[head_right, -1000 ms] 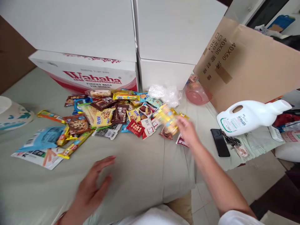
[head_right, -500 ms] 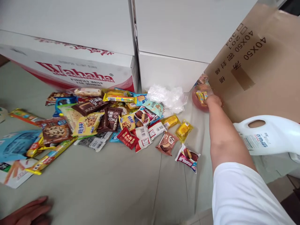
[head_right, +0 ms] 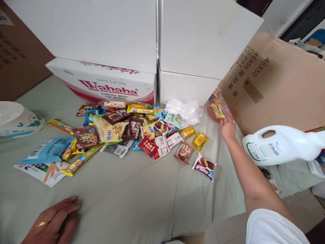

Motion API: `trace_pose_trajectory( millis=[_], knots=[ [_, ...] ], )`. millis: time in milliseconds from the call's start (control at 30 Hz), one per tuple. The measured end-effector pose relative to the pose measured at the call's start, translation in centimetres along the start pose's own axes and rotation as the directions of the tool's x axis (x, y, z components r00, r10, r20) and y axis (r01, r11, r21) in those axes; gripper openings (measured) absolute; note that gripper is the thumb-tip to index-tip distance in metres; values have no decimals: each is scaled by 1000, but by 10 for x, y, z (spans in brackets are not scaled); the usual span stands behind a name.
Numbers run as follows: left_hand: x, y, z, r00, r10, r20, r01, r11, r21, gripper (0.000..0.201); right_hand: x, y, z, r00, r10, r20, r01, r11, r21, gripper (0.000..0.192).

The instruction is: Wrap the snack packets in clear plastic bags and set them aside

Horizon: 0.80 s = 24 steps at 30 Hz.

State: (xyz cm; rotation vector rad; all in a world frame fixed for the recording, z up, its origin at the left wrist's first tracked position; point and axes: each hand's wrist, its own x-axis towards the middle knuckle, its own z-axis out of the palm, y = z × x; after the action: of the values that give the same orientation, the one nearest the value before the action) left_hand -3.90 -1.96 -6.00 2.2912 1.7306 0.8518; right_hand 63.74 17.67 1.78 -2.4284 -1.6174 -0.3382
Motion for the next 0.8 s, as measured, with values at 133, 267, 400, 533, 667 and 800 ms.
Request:
trace_pose_trajectory(
  millis=[133, 267, 400, 533, 667, 800],
  knots=[
    [5, 15, -5, 1000, 3, -26, -3, 1000, -6, 14, 33, -8, -2, 992, 119, 34, -121, 991, 52, 47],
    [10, 31, -23, 981, -180, -76, 172, 979, -105, 19, 20, -22, -22, 985, 170, -41, -164, 978, 129, 57],
    [23, 32, -48, 856, -484, -181, 460, 874, -157, 21, -49, -36, -43, 992, 128, -8, -123, 967, 223, 42],
    [55, 26, -54, 844, -469, -261, 416, 879, -235, 21, -134, -47, -64, 993, 113, 30, -117, 948, 295, 35],
    [109, 27, -37, 926, -287, -245, 190, 916, -354, 16, -207, -58, -81, 989, 100, 105, -131, 923, 362, 41],
    [163, 49, -19, 950, -205, -235, 88, 899, -428, 14, -259, -61, -88, 982, 131, 139, -175, 909, 379, 49]
  ],
)
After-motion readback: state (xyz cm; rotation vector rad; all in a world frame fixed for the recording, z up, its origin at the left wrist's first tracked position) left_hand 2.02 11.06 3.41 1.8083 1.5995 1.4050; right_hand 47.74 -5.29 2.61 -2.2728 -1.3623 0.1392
